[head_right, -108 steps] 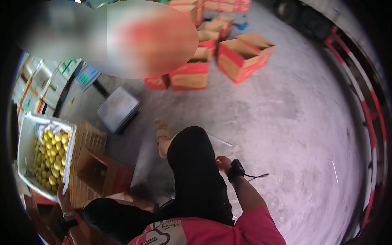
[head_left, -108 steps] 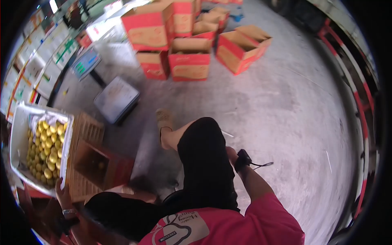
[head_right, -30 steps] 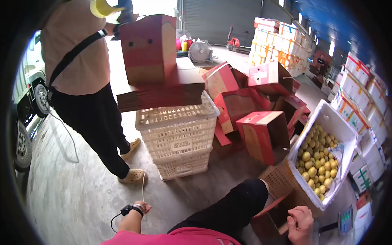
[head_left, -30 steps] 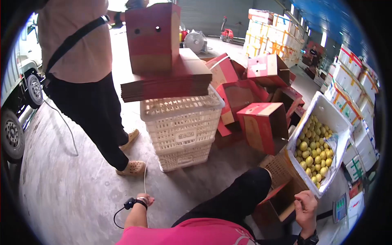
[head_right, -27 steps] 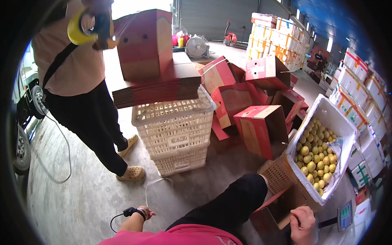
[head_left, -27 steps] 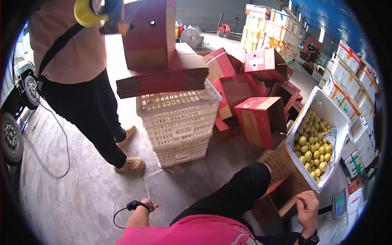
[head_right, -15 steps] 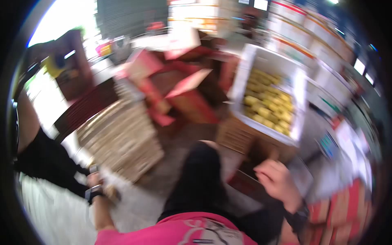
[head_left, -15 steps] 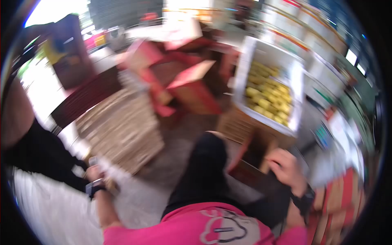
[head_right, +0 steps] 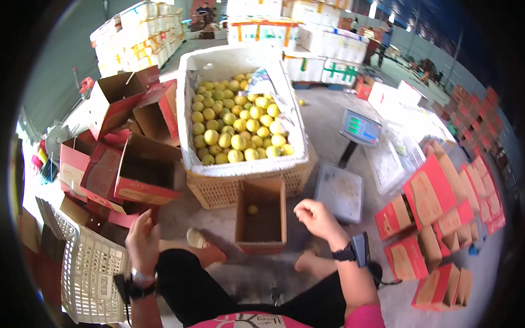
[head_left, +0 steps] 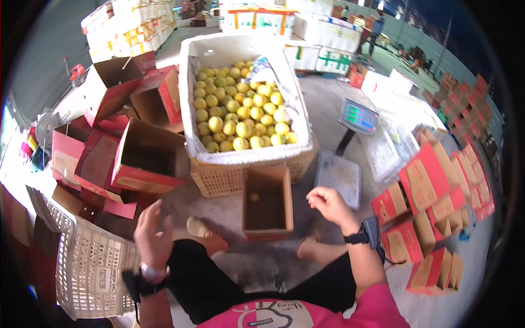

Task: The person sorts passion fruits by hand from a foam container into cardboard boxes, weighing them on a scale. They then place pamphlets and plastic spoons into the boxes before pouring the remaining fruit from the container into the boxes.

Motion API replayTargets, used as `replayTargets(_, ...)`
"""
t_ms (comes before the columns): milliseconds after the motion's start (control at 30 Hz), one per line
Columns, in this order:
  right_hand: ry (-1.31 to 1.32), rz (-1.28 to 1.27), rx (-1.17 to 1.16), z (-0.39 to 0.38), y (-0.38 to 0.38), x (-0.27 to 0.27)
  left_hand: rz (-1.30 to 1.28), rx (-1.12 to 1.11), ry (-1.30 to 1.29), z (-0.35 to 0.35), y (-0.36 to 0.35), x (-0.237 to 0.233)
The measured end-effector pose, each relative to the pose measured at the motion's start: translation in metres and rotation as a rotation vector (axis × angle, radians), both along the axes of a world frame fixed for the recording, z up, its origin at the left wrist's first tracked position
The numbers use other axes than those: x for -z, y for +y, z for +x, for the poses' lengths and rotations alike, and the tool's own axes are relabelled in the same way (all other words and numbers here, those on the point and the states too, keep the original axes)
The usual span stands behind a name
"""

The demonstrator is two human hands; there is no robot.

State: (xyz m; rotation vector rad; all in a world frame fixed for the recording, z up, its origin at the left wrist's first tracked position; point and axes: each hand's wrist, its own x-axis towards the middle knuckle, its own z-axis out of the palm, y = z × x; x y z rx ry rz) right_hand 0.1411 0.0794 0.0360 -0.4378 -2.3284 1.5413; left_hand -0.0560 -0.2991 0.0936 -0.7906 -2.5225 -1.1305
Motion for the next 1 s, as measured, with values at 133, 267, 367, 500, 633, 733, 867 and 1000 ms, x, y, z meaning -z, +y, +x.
replayTargets(133, -0.018, 0.027, -0.038, -0.054, 0.021, 0.015, -0.617, -0.027, 0.475, -0.103, 0.055, 0.003)
replayTargets(267, -0.03, -0.044, -0.058, -0.083, 0.037, 0.022, -1.292, -0.182, 0.372, -0.199, 0.021, 0.06)
replayTargets(367, -0.016, -0.028, -0.102, -0.099, 0.042, 0.023, -1.231, -0.092, 0.378, -0.18, 0.006, 0.049)
replayTargets(500, -0.031, -0.002, -0.17, -0.101, 0.028, 0.025, -0.942, -0.149, 0.304, -0.112, -0.004, 0.015)
replayTargets(633, 0.009, -0.016, -0.23, -0.112, 0.01, 0.043, -0.727, -0.218, 0.066, -0.061, -0.008, 0.013)
replayTargets(733, 0.038, -0.06, -0.285, -0.114, -0.018, 0.043, -0.61, -0.128, -0.042, -0.029, 0.012, 0.036)
replayTargets(867, 0.064, 0.111, -0.368, -0.105, -0.036, 0.021, -0.63, -0.046, -0.227, -0.001, 0.077, 0.075)
replayTargets(1000, 0.054, -0.006, -0.225, -0.087, -0.038, 0.017, -0.507, 0.18, -0.615, 0.015, 0.121, 0.132)
